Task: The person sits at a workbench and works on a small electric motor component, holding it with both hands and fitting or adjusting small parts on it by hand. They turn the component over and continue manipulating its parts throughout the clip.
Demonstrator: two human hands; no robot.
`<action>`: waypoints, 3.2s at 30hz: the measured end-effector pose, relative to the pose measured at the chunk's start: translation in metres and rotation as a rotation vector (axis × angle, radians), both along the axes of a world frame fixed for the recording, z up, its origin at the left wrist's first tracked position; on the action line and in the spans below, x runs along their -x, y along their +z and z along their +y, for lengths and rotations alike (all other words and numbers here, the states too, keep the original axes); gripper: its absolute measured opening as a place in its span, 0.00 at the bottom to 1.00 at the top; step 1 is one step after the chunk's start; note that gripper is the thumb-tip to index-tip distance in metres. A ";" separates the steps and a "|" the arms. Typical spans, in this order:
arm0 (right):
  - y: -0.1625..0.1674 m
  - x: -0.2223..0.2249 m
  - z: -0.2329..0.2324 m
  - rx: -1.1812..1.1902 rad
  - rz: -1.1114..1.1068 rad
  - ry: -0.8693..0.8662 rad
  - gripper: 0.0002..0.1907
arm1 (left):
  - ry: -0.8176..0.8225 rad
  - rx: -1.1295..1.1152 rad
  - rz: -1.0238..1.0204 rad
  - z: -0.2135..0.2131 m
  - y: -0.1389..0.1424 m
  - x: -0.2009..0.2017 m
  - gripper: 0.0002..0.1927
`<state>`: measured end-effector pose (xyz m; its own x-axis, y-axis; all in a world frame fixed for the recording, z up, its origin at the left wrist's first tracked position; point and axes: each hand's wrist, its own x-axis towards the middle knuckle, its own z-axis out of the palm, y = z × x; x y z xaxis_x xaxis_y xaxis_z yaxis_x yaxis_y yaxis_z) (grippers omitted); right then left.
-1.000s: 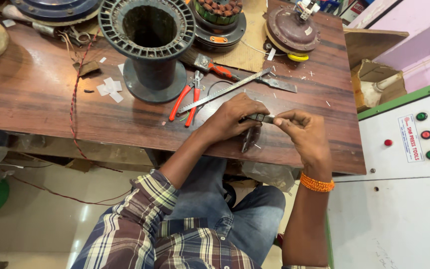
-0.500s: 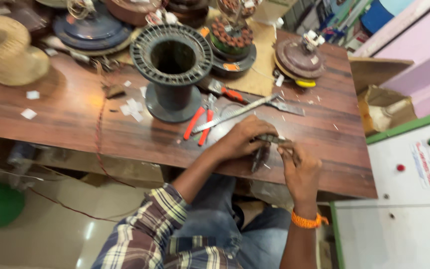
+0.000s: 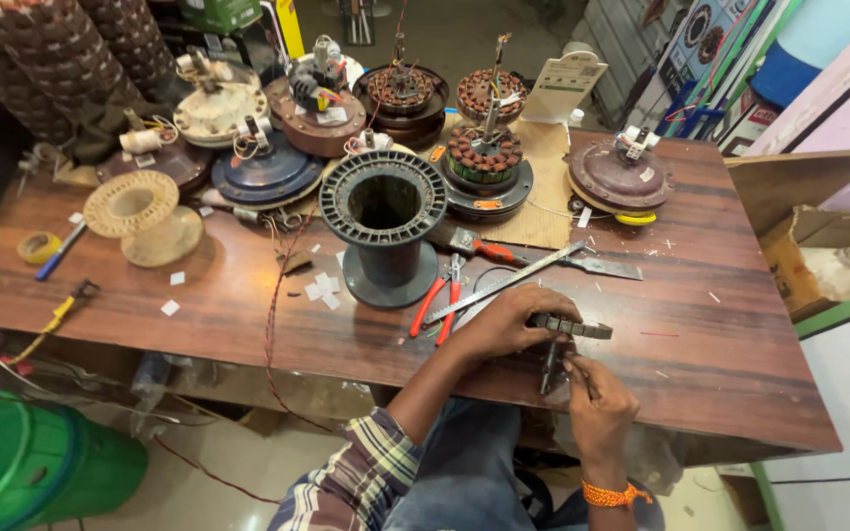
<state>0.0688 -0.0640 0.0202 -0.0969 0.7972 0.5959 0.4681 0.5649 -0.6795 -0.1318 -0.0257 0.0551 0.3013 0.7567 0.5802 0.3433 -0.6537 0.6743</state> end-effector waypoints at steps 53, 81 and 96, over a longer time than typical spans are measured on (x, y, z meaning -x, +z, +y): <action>-0.082 -0.010 0.108 -0.180 0.034 0.062 0.05 | 0.080 0.149 0.022 0.106 -0.010 -0.003 0.22; -0.050 -0.011 0.099 -0.031 -0.068 0.015 0.10 | 0.007 0.076 -0.028 0.093 -0.022 -0.015 0.31; -0.031 -0.009 0.064 -0.003 -0.056 -0.167 0.09 | 0.331 -0.452 0.466 0.019 -0.029 -0.033 0.18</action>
